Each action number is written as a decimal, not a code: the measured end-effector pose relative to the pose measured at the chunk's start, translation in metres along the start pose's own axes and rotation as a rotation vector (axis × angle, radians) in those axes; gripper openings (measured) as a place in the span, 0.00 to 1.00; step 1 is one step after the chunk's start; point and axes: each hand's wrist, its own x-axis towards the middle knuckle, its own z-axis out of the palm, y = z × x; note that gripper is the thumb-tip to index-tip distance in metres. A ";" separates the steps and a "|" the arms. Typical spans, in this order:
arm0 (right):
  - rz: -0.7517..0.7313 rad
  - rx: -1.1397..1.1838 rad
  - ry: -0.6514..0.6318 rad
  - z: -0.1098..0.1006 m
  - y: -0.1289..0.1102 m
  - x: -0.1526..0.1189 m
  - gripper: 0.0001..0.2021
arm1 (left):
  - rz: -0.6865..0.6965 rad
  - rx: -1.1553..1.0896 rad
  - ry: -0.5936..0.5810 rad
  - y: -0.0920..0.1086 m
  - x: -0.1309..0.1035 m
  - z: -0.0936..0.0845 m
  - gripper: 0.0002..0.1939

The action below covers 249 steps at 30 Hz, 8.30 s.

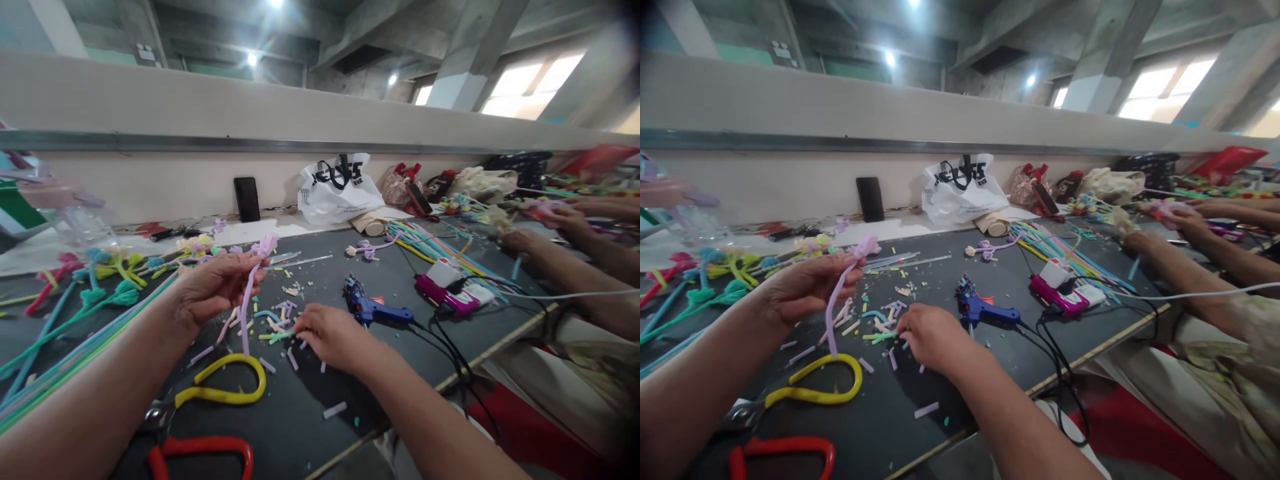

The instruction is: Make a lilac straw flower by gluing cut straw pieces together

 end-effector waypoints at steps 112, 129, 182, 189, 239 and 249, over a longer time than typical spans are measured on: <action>0.297 0.862 0.654 -0.029 -0.023 -0.032 0.12 | -0.284 -0.234 -0.623 -0.065 0.004 0.033 0.06; 0.425 0.714 0.395 -0.020 -0.004 -0.024 0.07 | 0.111 0.364 0.027 -0.071 0.009 0.055 0.05; 0.409 1.222 0.533 -0.012 -0.038 -0.015 0.08 | 0.405 0.779 0.153 -0.074 -0.010 0.071 0.04; 0.393 0.994 0.555 -0.015 -0.033 -0.017 0.06 | 0.304 0.573 0.124 -0.074 -0.004 0.069 0.08; 0.451 1.111 0.454 -0.015 -0.035 -0.016 0.07 | 0.172 0.305 -0.059 -0.078 0.003 0.059 0.06; 0.266 1.093 0.357 -0.024 -0.025 -0.025 0.13 | -0.056 -0.104 -0.210 -0.076 0.007 0.049 0.06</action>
